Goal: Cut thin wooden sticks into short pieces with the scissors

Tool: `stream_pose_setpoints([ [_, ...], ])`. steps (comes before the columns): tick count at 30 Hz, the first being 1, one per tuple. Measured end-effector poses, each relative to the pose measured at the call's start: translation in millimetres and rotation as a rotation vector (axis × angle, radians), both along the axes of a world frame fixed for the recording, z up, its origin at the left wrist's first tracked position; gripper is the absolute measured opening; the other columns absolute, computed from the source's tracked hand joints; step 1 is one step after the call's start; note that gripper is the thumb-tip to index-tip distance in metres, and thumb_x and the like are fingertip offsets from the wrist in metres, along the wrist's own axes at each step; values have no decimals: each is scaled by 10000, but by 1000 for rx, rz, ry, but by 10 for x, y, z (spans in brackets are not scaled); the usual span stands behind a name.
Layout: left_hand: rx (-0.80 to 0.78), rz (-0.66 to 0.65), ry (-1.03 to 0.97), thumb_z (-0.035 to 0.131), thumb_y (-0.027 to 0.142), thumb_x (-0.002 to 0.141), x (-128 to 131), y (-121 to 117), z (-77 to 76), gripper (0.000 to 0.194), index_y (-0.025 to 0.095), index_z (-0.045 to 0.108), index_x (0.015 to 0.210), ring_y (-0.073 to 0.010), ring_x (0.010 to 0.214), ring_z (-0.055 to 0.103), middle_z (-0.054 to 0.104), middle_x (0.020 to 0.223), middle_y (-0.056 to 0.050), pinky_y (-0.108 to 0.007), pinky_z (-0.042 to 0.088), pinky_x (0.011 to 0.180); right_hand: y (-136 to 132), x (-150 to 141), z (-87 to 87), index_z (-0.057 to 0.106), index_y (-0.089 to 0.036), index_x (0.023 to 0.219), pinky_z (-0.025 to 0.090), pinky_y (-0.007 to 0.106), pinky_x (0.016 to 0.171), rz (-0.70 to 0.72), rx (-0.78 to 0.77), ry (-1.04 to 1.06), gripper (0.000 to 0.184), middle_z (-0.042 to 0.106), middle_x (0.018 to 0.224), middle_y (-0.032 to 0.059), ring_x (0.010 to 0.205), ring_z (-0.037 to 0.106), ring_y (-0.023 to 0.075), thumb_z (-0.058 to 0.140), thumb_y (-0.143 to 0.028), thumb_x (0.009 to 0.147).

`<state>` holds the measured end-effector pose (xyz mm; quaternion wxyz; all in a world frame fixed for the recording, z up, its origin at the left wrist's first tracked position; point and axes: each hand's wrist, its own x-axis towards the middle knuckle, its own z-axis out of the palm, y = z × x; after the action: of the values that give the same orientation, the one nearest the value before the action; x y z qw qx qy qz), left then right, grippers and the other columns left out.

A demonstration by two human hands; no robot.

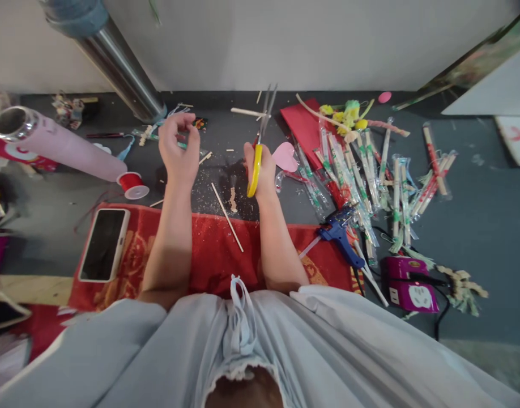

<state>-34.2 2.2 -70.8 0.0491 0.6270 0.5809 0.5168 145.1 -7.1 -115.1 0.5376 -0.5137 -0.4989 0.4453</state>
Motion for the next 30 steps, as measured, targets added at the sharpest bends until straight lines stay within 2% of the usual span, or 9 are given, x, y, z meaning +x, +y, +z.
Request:
stream_pose_setpoints([
  [3, 109, 34, -39, 408, 667, 913, 79, 2, -129, 493, 233, 570, 1081, -186, 989, 584, 608, 1045, -45, -356, 474, 806, -85, -30, 119, 545, -195, 870, 512, 366, 787, 3, 9, -121, 509, 587, 765, 7, 713, 573, 146, 510, -699, 811],
  [5, 175, 12, -36, 413, 651, 915, 131, -36, -137, 475, 250, 580, 1109, -204, 983, 595, 608, 1023, -51, -378, 475, 818, -111, -47, 163, 554, -190, 885, 499, 354, 779, 31, 7, -181, 494, 602, 777, 19, 724, 582, 152, 512, -678, 822],
  [8, 220, -28, 5, 388, 590, 948, 185, -110, -35, 419, 270, 585, 1134, -213, 1024, 600, 627, 1043, -49, -416, 453, 901, -122, -58, 182, 562, -185, 904, 484, 334, 754, 60, 3, -241, 473, 611, 778, 26, 725, 588, 156, 525, -649, 825],
  [12, 248, -66, 173, 365, 524, 974, 219, -176, 130, 386, 269, 616, 1119, -212, 1058, 599, 670, 1061, -42, -467, 401, 1013, -146, -63, 214, 579, -182, 887, 468, 317, 717, 68, 25, -305, 468, 618, 762, 17, 695, 572, 156, 590, -635, 775],
  [17, 130, -31, 213, 529, 456, 916, 227, -209, 137, 233, 279, 670, 974, -263, 1143, 556, 678, 1040, -46, -525, 324, 1075, -181, -75, 278, 585, -181, 857, 433, 292, 672, 118, 48, -407, 446, 607, 718, 4, 655, 533, 143, 594, -618, 771],
  [21, 104, -2, 259, 556, 391, 907, 185, -200, 62, 185, 256, 663, 840, -258, 1085, 575, 690, 927, -44, -508, 339, 1042, -180, -86, 270, 592, -174, 899, 428, 287, 674, 151, 126, -496, 466, 613, 758, 22, 699, 542, 157, 541, -627, 806],
  [25, 103, -41, 312, 512, 391, 927, 113, -166, 7, 254, 234, 641, 774, -236, 968, 605, 686, 825, -45, -461, 398, 964, -173, -99, 235, 586, -162, 1008, 451, 309, 715, 189, 175, -574, 513, 622, 824, 53, 751, 566, 178, 511, -641, 837],
  [30, 100, -97, 291, 465, 411, 944, 65, -125, -27, 324, 226, 607, 718, -205, 847, 607, 673, 769, -38, -398, 459, 864, -169, -117, 191, 555, -154, 1036, 480, 352, 802, 184, 220, -623, 581, 622, 865, 79, 828, 593, 207, 479, -697, 842],
])
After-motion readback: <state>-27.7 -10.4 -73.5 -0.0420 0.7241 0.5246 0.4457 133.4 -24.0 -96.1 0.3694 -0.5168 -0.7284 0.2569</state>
